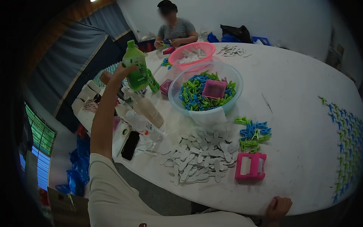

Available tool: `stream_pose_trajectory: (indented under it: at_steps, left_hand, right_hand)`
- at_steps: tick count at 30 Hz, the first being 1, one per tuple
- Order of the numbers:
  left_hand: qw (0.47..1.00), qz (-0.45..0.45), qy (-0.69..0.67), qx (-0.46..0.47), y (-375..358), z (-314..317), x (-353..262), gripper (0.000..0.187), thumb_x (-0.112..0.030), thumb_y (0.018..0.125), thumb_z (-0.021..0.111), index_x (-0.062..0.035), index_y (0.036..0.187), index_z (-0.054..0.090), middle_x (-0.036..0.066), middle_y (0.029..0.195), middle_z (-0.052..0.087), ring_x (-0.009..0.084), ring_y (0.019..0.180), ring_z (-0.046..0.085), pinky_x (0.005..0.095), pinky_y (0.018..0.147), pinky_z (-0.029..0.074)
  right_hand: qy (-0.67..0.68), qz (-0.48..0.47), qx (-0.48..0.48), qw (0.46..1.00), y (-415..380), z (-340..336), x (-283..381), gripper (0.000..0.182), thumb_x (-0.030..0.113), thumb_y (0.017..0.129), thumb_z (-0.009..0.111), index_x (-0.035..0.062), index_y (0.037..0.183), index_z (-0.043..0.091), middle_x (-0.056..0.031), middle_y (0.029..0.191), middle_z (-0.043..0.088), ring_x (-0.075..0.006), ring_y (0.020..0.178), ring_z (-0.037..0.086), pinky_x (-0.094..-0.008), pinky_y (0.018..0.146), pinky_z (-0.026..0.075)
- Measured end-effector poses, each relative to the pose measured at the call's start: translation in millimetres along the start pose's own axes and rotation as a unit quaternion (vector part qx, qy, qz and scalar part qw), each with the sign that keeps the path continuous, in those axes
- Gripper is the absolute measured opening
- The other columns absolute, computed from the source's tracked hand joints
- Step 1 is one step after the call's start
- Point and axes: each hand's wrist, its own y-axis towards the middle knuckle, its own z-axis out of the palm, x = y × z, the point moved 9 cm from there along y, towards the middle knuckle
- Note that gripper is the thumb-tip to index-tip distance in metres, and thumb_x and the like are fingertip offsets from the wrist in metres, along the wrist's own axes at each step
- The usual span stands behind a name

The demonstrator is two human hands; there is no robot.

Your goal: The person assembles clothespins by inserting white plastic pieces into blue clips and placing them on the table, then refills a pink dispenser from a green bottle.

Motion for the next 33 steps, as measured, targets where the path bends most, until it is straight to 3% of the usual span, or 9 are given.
stream_pose_trajectory:
  at_steps: [3, 6, 13, 16, 18, 25, 27, 33]
  left_hand:
    - [0.994, 0.041, -0.006, 0.104, 19.6, 29.0, 7.5, 0.059, -0.022, 0.070, 0.084, -0.0037, 0.123, 0.064, 0.007, 0.106, 0.072, 0.0172, 0.087, 0.070, 0.0318, 0.074, 0.055]
    - [0.984, -0.044, 0.050, 0.163, 25.1, 42.9, 25.2, 0.064, -0.020, 0.069, 0.085, -0.0071, 0.127, 0.061, 0.006, 0.106, 0.072, 0.0181, 0.087, 0.069, 0.0310, 0.074, 0.055]
    - [0.946, -0.013, 0.136, 0.293, 18.4, 81.0, 27.4, 0.068, -0.018, 0.070, 0.085, -0.0095, 0.132, 0.058, 0.008, 0.113, 0.070, 0.0171, 0.097, 0.067, 0.0311, 0.075, 0.056]
    - [0.921, -0.045, 0.123, 0.367, 23.9, 100.9, 54.1, 0.074, -0.013, 0.068, 0.087, -0.0090, 0.134, 0.055, 0.009, 0.119, 0.068, 0.0193, 0.103, 0.065, 0.0349, 0.084, 0.057]
    - [0.880, 0.038, 0.162, 0.445, 20.5, 121.8, 55.5, 0.083, -0.006, 0.063, 0.089, -0.0078, 0.137, 0.052, 0.009, 0.123, 0.066, 0.0217, 0.110, 0.063, 0.0370, 0.092, 0.055]
    - [0.844, 0.050, 0.222, 0.486, -1.1, 149.0, 56.2, 0.084, -0.001, 0.060, 0.089, -0.0064, 0.135, 0.053, 0.010, 0.125, 0.065, 0.0232, 0.116, 0.059, 0.0376, 0.100, 0.049]
    - [0.847, 0.062, 0.215, 0.482, -4.8, 151.4, 51.9, 0.074, -0.003, 0.059, 0.089, -0.0017, 0.126, 0.059, 0.012, 0.118, 0.068, 0.0238, 0.109, 0.062, 0.0363, 0.098, 0.048]
    - [0.836, 0.048, 0.228, 0.497, -3.8, 157.0, 71.0, 0.070, -0.005, 0.059, 0.089, -0.0008, 0.123, 0.061, 0.012, 0.113, 0.070, 0.0236, 0.105, 0.064, 0.0352, 0.095, 0.050]
  right_hand:
    - [-0.007, 0.011, 0.017, 1.000, -2.9, 0.9, -2.3, 0.008, 0.010, 0.084, 0.057, 0.0027, 0.083, 0.059, -0.0127, 0.077, 0.049, -0.0334, 0.077, 0.048, -0.0453, 0.074, 0.037]
    - [-0.011, 0.020, 0.029, 0.999, 0.3, 0.5, 1.4, 0.007, 0.009, 0.084, 0.058, 0.0022, 0.084, 0.058, -0.0127, 0.077, 0.049, -0.0332, 0.077, 0.048, -0.0450, 0.074, 0.037]
    - [-0.014, 0.040, 0.034, 0.999, 1.4, 2.0, 0.6, 0.005, 0.005, 0.083, 0.058, 0.0015, 0.086, 0.057, -0.0134, 0.079, 0.050, -0.0332, 0.078, 0.048, -0.0451, 0.074, 0.036]
    - [-0.012, 0.053, 0.031, 0.998, 3.0, 0.9, 2.7, 0.005, 0.004, 0.082, 0.058, 0.0016, 0.086, 0.057, -0.0134, 0.079, 0.050, -0.0330, 0.078, 0.047, -0.0441, 0.074, 0.036]
    - [-0.010, 0.050, 0.036, 0.998, 2.5, 2.6, -0.3, 0.005, 0.004, 0.082, 0.058, 0.0017, 0.086, 0.057, -0.0135, 0.079, 0.050, -0.0329, 0.078, 0.047, -0.0437, 0.074, 0.036]
    - [-0.012, 0.067, 0.036, 0.997, 3.8, 2.0, 1.7, 0.004, 0.001, 0.082, 0.056, 0.0016, 0.086, 0.055, -0.0139, 0.079, 0.049, -0.0332, 0.077, 0.046, -0.0438, 0.072, 0.036]
    - [-0.013, 0.071, 0.040, 0.997, -1.4, 4.8, -4.9, 0.004, 0.001, 0.082, 0.056, 0.0013, 0.086, 0.055, -0.0141, 0.079, 0.048, -0.0332, 0.078, 0.046, -0.0436, 0.072, 0.036]
    - [-0.024, 0.078, 0.050, 0.995, -8.2, 6.2, -13.0, 0.003, 0.001, 0.084, 0.055, 0.0003, 0.087, 0.054, -0.0142, 0.079, 0.047, -0.0325, 0.079, 0.045, -0.0425, 0.072, 0.036]
